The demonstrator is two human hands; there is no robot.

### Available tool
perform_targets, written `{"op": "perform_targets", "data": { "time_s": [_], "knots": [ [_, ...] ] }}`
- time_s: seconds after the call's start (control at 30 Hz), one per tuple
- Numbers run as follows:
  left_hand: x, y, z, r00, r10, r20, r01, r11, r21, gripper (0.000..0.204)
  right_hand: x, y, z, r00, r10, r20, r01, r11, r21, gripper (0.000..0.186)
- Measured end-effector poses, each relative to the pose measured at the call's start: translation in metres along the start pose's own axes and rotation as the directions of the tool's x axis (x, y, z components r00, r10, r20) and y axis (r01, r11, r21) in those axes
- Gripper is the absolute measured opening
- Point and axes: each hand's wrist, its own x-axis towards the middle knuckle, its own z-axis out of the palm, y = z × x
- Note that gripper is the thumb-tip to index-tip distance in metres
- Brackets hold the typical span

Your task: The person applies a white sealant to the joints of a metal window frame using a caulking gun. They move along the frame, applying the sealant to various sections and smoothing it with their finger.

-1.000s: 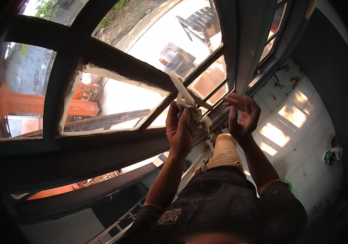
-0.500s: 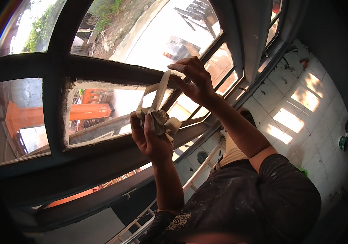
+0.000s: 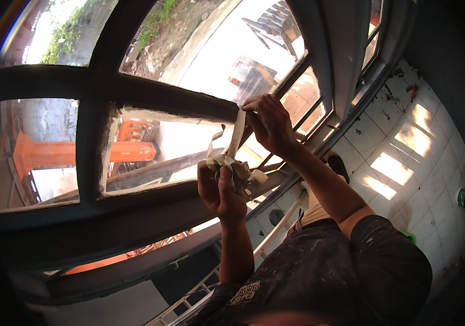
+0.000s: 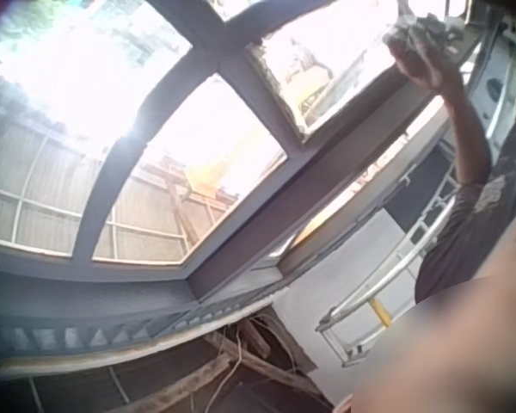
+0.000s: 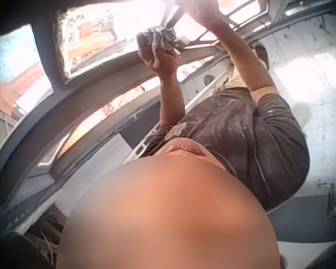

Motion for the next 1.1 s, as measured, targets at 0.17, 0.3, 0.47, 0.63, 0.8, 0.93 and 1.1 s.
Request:
{"op": "perform_targets", "data": {
  "time_s": [0.17,0.3,0.47,0.63,0.8,0.93,1.1],
  "knots": [
    [-0.015,0.002,0.008,1.000,0.011,0.029,-0.011,1.000,0.006,0.033,-0.019,0.001,0.000,0.999,0.049,-0.002,-0.048,0.988,0.144,0.013],
    [-0.027,0.003,0.003,0.994,-0.079,0.073,0.071,0.992,0.105,0.022,-0.034,0.001,-0.011,0.989,0.147,-0.027,-0.140,0.976,0.168,0.014],
    [-0.043,0.002,0.016,0.974,-0.203,0.095,0.198,0.978,0.064,0.012,-0.046,0.018,-0.017,0.981,0.190,-0.037,-0.168,0.929,0.330,0.016],
    [-0.062,-0.003,0.017,0.951,-0.289,0.105,0.287,0.957,0.040,0.010,-0.050,0.001,-0.052,0.984,0.081,0.159,-0.110,0.976,0.187,0.013],
    [-0.066,-0.028,0.017,0.859,-0.508,0.057,0.511,0.846,-0.152,0.015,-0.077,-0.049,-0.081,0.990,0.062,0.129,-0.108,0.916,0.387,0.020],
    [-0.070,-0.040,0.026,0.667,-0.717,0.204,0.729,0.570,-0.378,0.027,-0.088,-0.075,-0.104,0.960,0.153,0.236,-0.198,0.964,0.180,0.025],
    [-0.072,-0.049,0.046,0.621,-0.707,0.339,0.784,0.553,-0.281,0.043,-0.085,-0.093,-0.135,0.920,0.266,0.289,-0.271,0.962,-0.023,0.032]
  ]
}}
